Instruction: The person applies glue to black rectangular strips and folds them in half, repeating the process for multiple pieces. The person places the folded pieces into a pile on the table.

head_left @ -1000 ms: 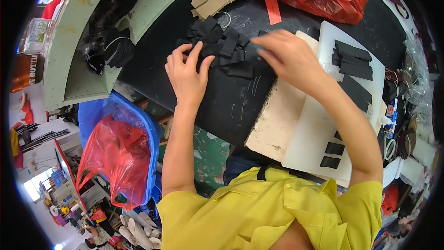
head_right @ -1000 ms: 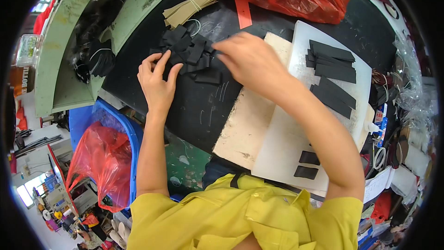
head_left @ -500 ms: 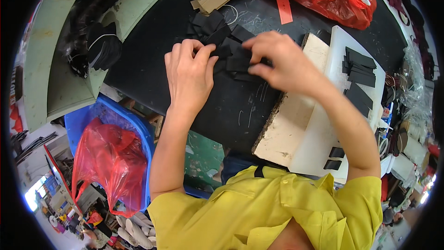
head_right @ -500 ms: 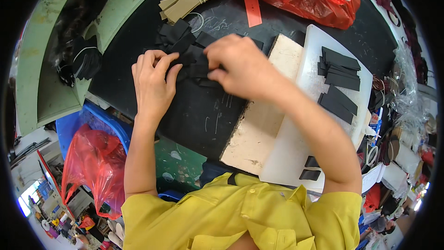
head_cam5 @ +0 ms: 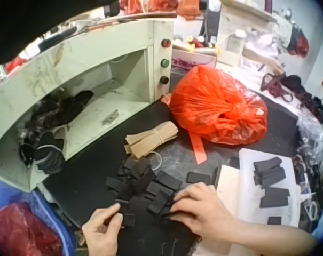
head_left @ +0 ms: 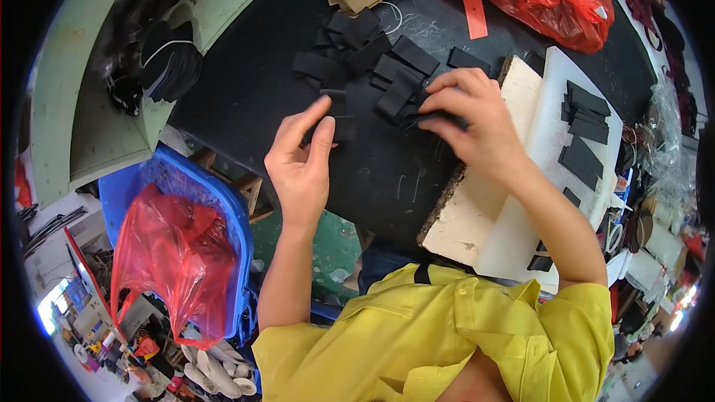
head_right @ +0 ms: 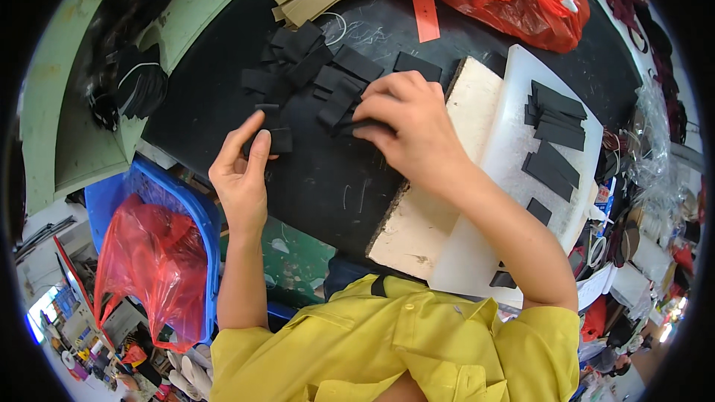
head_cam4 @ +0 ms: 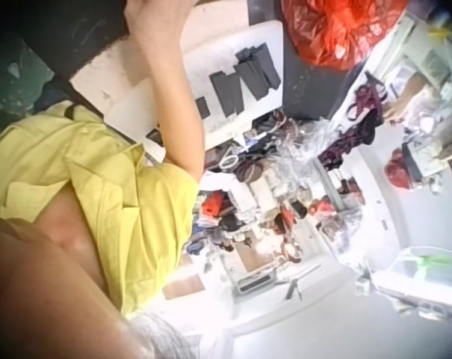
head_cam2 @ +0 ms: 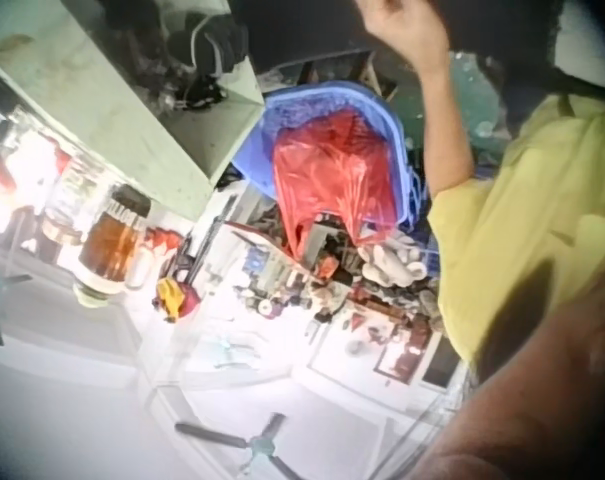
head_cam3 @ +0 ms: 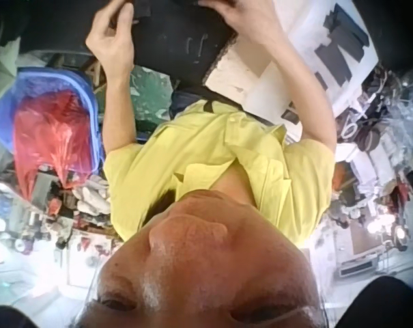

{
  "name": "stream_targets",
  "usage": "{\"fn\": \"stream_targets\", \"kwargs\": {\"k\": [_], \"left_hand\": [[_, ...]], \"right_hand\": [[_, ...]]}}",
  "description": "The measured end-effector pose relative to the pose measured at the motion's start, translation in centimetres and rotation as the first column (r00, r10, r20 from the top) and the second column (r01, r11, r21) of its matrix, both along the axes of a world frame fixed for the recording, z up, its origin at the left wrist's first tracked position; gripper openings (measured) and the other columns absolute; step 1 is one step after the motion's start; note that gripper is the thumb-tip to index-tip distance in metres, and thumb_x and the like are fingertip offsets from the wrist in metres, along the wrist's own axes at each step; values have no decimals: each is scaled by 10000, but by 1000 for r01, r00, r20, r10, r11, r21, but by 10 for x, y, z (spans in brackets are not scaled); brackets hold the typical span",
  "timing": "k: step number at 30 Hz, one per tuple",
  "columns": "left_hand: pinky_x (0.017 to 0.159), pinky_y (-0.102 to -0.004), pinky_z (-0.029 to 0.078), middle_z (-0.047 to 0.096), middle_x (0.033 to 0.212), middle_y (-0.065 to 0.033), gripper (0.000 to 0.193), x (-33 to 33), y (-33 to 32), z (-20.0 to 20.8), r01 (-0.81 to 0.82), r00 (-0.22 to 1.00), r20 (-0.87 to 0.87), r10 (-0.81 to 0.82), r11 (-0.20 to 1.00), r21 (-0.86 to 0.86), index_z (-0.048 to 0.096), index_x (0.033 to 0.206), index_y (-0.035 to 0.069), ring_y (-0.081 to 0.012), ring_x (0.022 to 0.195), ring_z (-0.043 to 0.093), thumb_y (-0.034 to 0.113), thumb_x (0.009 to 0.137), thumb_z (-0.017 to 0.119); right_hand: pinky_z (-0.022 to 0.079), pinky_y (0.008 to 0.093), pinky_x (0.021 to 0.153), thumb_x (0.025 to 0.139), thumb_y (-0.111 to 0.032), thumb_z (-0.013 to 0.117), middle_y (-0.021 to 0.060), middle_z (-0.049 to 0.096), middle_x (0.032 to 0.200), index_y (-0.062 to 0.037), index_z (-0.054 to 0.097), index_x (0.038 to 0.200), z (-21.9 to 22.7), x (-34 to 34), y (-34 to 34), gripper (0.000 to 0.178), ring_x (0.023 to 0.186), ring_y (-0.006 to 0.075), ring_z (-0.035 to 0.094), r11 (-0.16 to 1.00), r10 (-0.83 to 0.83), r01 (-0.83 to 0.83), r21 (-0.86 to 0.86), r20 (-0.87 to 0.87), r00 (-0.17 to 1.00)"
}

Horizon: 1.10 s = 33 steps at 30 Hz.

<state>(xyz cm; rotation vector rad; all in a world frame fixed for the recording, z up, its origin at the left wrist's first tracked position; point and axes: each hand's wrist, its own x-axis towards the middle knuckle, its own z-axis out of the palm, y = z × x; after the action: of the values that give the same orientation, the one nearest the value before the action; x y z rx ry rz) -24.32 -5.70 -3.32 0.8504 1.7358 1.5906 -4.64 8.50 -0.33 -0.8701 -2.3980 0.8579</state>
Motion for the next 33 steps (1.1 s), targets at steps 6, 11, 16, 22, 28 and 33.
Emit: {"fn": "stream_targets", "kwargs": {"k": [6,11,16,22,28,33], "left_hand": [[727,-232,537,635,1114,-65,278,8,12,11,-36,998,-47,44,987,158,713,1200,0,-111,970,619,25,924,720],[686,-231,508,686,1128,-75,326,-51,45,34,-246,954,-142,264,960,135,707,1214,22,-84,829,616,103,902,758],[842,-349,520,671,1125,-99,414,-124,70,-1,-193,681,-729,75,978,-80,713,1270,143,-234,943,657,212,869,790],[1075,-422,362,693,1189,-103,402,-94,58,-9,-187,169,-982,83,981,50,690,1274,150,-288,1208,584,229,886,758],[937,-383,451,675,1049,-125,317,-63,50,-10,63,444,-887,-131,991,-115,702,1186,35,-290,1073,624,122,884,739],[786,-313,513,631,926,-92,259,-52,47,1,19,829,-554,-81,993,-116,732,1105,30,-215,832,649,-3,849,727]], "right_hand": [[523,341,625,835,-178,771,169,692,765,16,726,1013,35,-47,-6,267,629,256,657,900,96,-104,-423,-39,995],[564,414,755,882,-132,696,192,722,931,12,677,1125,8,-88,30,284,854,374,704,959,191,-243,-144,-305,933],[490,424,948,913,-105,658,94,709,1087,-63,705,1102,-32,-97,62,200,1172,284,605,883,325,-321,344,47,945],[458,404,834,896,-96,679,42,686,954,-90,710,989,-9,-24,64,99,1027,248,614,844,334,-403,354,242,911],[511,436,767,919,-127,669,133,694,891,-31,710,952,4,-50,68,110,878,352,658,984,137,-132,116,-40,990],[530,456,797,883,-260,731,180,707,914,-21,730,965,-26,-85,73,253,898,386,671,996,68,-77,45,186,980]]}}
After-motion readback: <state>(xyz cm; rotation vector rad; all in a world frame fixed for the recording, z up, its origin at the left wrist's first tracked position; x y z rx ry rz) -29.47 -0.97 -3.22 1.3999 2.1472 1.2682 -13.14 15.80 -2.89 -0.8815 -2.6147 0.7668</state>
